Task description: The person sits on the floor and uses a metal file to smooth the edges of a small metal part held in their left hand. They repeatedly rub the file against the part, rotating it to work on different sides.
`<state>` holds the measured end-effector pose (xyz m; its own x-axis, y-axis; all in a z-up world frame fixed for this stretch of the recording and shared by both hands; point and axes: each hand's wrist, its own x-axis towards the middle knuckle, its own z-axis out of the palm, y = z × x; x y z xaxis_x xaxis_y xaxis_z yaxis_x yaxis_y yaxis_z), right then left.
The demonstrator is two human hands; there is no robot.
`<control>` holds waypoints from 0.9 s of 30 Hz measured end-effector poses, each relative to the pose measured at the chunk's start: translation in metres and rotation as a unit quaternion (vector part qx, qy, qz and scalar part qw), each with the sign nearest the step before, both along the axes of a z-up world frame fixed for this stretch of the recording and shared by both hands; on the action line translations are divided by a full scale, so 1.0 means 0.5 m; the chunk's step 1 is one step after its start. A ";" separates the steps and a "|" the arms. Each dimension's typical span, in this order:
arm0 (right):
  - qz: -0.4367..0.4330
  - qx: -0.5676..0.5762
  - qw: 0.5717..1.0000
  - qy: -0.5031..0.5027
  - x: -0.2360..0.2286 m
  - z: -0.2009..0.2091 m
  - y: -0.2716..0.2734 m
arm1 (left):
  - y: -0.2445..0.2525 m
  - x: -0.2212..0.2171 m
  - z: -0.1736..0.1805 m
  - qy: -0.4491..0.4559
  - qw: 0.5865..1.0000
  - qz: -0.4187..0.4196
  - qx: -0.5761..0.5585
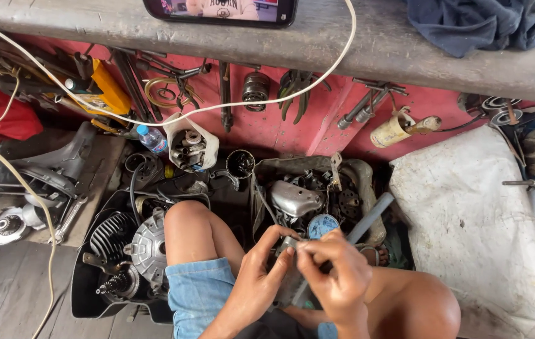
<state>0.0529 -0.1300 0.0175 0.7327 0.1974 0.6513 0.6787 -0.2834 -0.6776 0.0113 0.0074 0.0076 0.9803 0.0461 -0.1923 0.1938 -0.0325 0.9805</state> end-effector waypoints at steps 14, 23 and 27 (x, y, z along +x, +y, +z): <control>0.020 -0.056 0.998 0.030 -0.019 0.039 0.015 | -0.001 -0.012 0.019 -0.024 0.999 -0.002 -0.021; -0.016 -0.097 0.994 0.040 -0.022 0.051 0.001 | -0.006 -0.019 0.029 -0.039 0.999 -0.012 -0.011; -0.008 -0.114 0.993 0.036 -0.011 0.033 -0.014 | -0.004 -0.020 0.032 -0.030 0.999 -0.004 0.011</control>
<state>0.0472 -0.1369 0.0339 0.7803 0.3215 0.5364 0.6245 -0.4465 -0.6408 0.0014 0.0054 0.0237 0.9902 0.0420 -0.1330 0.1352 -0.0556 0.9893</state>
